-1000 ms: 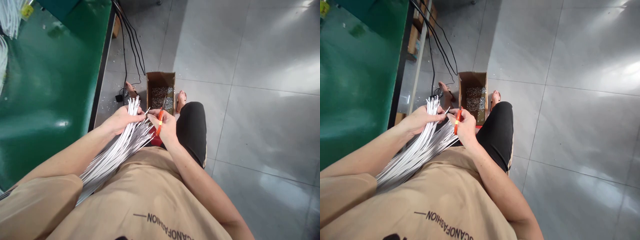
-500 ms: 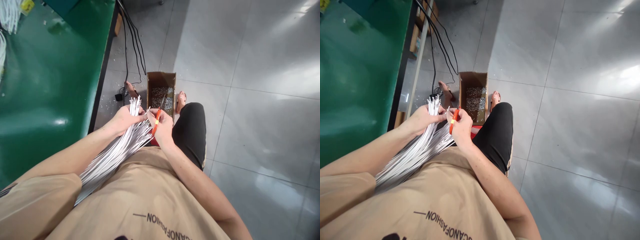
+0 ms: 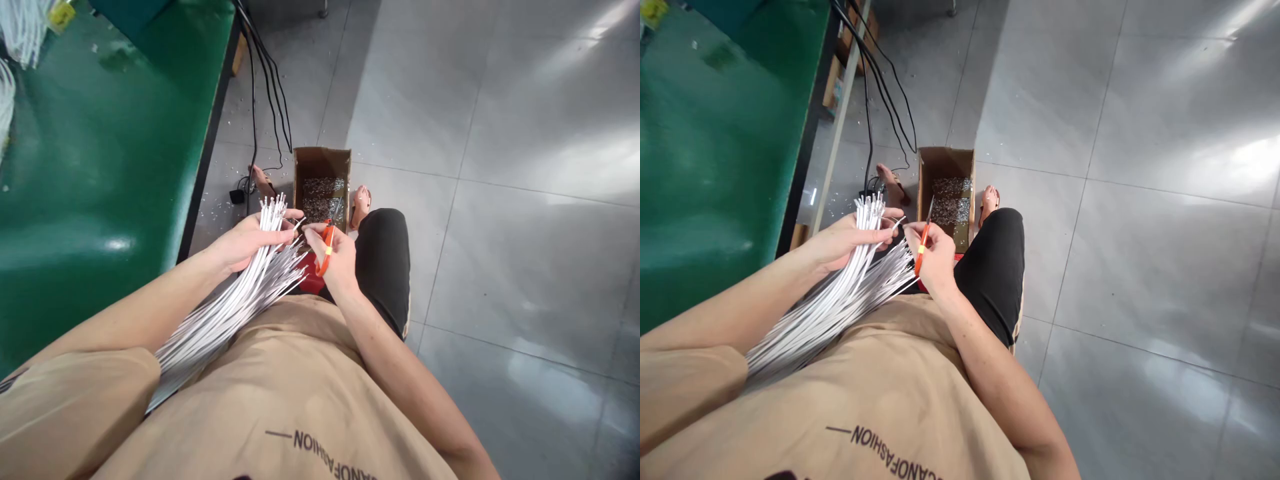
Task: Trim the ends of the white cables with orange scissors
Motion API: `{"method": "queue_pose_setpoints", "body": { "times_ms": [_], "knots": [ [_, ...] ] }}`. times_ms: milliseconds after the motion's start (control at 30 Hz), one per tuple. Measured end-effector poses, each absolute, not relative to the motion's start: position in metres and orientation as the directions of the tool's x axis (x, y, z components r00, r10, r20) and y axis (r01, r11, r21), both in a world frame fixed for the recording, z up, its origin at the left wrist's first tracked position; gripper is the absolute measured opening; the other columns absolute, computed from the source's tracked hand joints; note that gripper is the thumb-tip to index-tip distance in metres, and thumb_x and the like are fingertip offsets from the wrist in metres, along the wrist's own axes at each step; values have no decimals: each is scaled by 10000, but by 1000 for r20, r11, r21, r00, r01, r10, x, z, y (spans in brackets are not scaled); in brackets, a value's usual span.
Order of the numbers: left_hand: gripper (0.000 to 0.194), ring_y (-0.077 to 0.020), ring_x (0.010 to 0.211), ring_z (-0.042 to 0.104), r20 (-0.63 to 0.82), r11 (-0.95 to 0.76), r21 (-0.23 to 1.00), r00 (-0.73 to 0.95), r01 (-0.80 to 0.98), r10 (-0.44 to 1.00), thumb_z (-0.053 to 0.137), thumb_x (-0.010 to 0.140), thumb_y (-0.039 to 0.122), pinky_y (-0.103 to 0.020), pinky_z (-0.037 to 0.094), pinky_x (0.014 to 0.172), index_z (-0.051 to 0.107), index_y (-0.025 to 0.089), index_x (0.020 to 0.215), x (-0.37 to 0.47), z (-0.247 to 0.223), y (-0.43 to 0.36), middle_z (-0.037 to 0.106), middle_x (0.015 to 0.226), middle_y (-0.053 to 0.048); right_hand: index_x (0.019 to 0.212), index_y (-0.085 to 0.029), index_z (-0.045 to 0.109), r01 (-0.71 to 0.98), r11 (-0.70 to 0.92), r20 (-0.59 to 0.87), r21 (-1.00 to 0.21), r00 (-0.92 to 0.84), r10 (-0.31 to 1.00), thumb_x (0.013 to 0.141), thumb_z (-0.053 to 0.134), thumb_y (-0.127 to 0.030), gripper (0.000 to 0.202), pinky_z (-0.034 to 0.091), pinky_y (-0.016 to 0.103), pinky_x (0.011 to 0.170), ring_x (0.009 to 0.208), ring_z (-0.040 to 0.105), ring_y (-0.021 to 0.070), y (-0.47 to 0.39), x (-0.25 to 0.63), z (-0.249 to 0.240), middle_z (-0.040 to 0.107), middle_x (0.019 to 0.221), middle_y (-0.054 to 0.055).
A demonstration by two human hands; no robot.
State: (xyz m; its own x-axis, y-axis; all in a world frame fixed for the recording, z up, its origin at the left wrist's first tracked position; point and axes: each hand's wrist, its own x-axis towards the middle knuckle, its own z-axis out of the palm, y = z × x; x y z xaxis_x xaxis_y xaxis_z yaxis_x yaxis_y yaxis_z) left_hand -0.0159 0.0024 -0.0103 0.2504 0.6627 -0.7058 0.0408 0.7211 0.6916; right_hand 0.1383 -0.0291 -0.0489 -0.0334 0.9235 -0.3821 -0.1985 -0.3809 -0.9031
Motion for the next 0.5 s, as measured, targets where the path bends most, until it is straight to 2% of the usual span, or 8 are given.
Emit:
{"method": "queue_pose_setpoints", "body": {
  "times_ms": [33,100,167,200,367,500],
  "knots": [
    [513,-52,732,497,-711,733,680,275,32,647,671,681,230,-185,413,679,515,228,1170,-17,-10,3,482,911,-28,869,-96,587,-92,-368,-365,-925,-44,930,763,538,-381,308,389,209,656,698,473,98,-31,142,-53,547,788,46],
    [504,-46,724,479,-696,734,679,324,9,641,654,699,215,-180,401,665,517,258,1182,-19,-10,3,468,914,-27,785,-105,565,253,-227,-244,-941,-37,969,773,512,-379,279,363,226,648,697,454,108,-36,149,-64,532,786,50],
    [482,-44,713,467,-682,730,684,355,-1,639,643,710,213,-180,394,652,526,259,1175,-20,-10,3,461,900,-30,667,-110,494,540,-44,-90,-841,-59,994,749,516,-320,226,330,242,633,673,416,112,-40,153,-72,498,722,37],
    [473,-45,712,465,-681,728,686,354,1,641,642,711,218,-179,394,650,530,253,1169,-20,-10,4,459,895,-31,643,-114,467,624,15,-38,-781,-71,997,734,519,-296,210,319,248,633,672,404,115,-40,154,-74,484,705,31],
    [512,-47,715,479,-702,735,678,317,21,638,666,687,237,-172,398,658,516,215,1176,-19,-10,4,472,868,-36,670,-125,489,784,110,19,-611,-124,992,743,494,-277,169,306,267,666,715,399,131,-39,149,-74,499,753,30],
    [533,-51,718,505,-705,731,681,296,30,645,678,673,247,-166,409,676,508,188,1175,-18,-10,4,504,853,-41,716,-131,546,830,134,31,-542,-139,990,770,495,-294,179,297,262,667,705,411,128,-39,148,-73,522,766,23]
  ]
}}
